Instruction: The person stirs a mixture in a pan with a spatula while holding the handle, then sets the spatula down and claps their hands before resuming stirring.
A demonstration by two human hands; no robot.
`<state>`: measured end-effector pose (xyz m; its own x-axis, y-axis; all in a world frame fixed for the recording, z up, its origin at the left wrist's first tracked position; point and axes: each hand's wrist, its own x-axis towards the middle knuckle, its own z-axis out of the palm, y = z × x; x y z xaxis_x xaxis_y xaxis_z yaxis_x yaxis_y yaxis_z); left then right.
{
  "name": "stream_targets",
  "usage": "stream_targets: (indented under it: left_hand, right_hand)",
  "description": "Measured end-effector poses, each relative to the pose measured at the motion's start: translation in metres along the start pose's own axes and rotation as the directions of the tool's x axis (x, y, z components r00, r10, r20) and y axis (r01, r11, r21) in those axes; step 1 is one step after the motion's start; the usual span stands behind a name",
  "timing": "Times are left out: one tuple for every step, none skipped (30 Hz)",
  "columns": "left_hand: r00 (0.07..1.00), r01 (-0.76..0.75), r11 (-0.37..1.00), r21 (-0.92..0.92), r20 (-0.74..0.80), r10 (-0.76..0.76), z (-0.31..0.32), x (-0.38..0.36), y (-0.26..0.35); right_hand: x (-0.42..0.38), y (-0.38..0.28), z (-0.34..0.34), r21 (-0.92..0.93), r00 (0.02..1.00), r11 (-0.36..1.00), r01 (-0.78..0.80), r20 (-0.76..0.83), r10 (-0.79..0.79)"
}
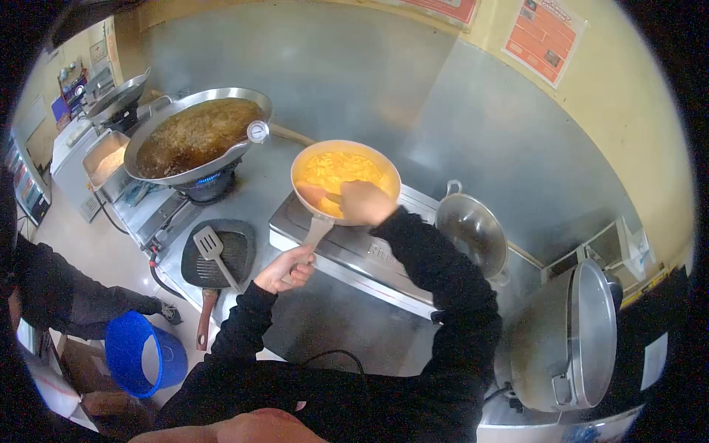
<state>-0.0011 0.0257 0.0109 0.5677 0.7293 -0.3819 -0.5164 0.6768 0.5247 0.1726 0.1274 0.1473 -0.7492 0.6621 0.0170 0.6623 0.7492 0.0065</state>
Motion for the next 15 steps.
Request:
stream_targets:
  left_hand:
    - [1.0, -0.006, 1.0, 0.004, 0.0, 0.006, 0.001, 0.001, 0.002]
    - [1.0, -0.003, 1.0, 0.005, -0.004, 0.003, 0.001, 0.0, 0.0]
    - [1.0, -0.003, 1.0, 0.008, -0.006, 0.003, 0.001, 0.0, 0.0]
    - [1.0, -0.013, 1.0, 0.016, -0.009, 0.013, 0.002, -0.001, 0.001]
    - [1.0, -0.019, 1.0, 0.023, -0.013, 0.02, 0.004, -0.003, 0.0]
    - [0.999, -0.029, 0.999, 0.03, -0.016, 0.029, 0.006, -0.004, 0.001]
    - [0.999, -0.036, 0.999, 0.038, -0.029, 0.038, 0.009, -0.006, 0.001]
    - [0.998, -0.043, 0.998, 0.048, -0.044, 0.045, 0.011, -0.007, 0.001]
    - [0.997, -0.05, 0.997, 0.059, -0.057, 0.053, 0.012, -0.008, 0.001]
    - [0.997, -0.05, 0.997, 0.062, -0.05, 0.053, 0.01, -0.007, 0.001]
    - [0.998, -0.049, 0.997, 0.065, -0.045, 0.051, 0.006, -0.005, 0.0]
    - [0.998, -0.048, 0.996, 0.069, -0.038, 0.051, 0.004, -0.005, 0.0]
    - [0.997, -0.059, 0.996, 0.064, -0.052, 0.062, 0.006, -0.006, 0.0]
    - [0.995, -0.068, 0.996, 0.059, -0.064, 0.072, 0.008, -0.006, -0.001]
    - [0.994, -0.076, 0.996, 0.054, -0.076, 0.08, 0.009, -0.006, -0.002]
  right_hand:
    - [0.017, 0.002, 0.011, -0.009, 1.0, 1.0, -0.02, -0.025, 0.02]
    - [0.032, 0.005, 0.026, -0.01, 0.998, 0.999, -0.043, -0.044, 0.043]
    - [0.046, 0.005, 0.032, -0.015, 0.996, 0.998, -0.066, -0.065, 0.065]
    - [0.052, -0.005, 0.022, 0.031, 0.987, 0.992, -0.122, -0.098, 0.124]
    - [0.056, -0.014, 0.012, 0.081, 0.975, 0.981, -0.177, -0.125, 0.186]
    - [0.072, -0.004, 0.02, 0.042, 0.965, 0.974, -0.221, -0.133, 0.224]
    - [0.085, 0.008, 0.025, -0.112, 0.983, 0.978, -0.175, -0.084, 0.166]
    - [0.101, 0.017, 0.028, -0.037, 0.955, 0.956, -0.292, -0.072, 0.289]
    - [0.114, 0.025, 0.027, 0.036, 0.912, 0.914, -0.405, -0.051, 0.406]
    - [0.118, 0.033, 0.022, 0.02, 0.91, 0.911, -0.411, -0.057, 0.412]
    - [0.119, 0.043, 0.016, 0.004, 0.906, 0.908, -0.418, -0.063, 0.418]
    - [0.124, 0.054, 0.01, -0.118, 0.924, 0.92, -0.373, 0.037, 0.38]
    - [0.118, 0.058, -0.002, -0.141, 0.918, 0.914, -0.381, 0.062, 0.392]
    - [0.118, 0.068, -0.007, -0.187, 0.928, 0.918, -0.35, 0.061, 0.366]
    - [0.116, 0.077, -0.009, -0.232, 0.938, 0.919, -0.32, 0.062, 0.342]
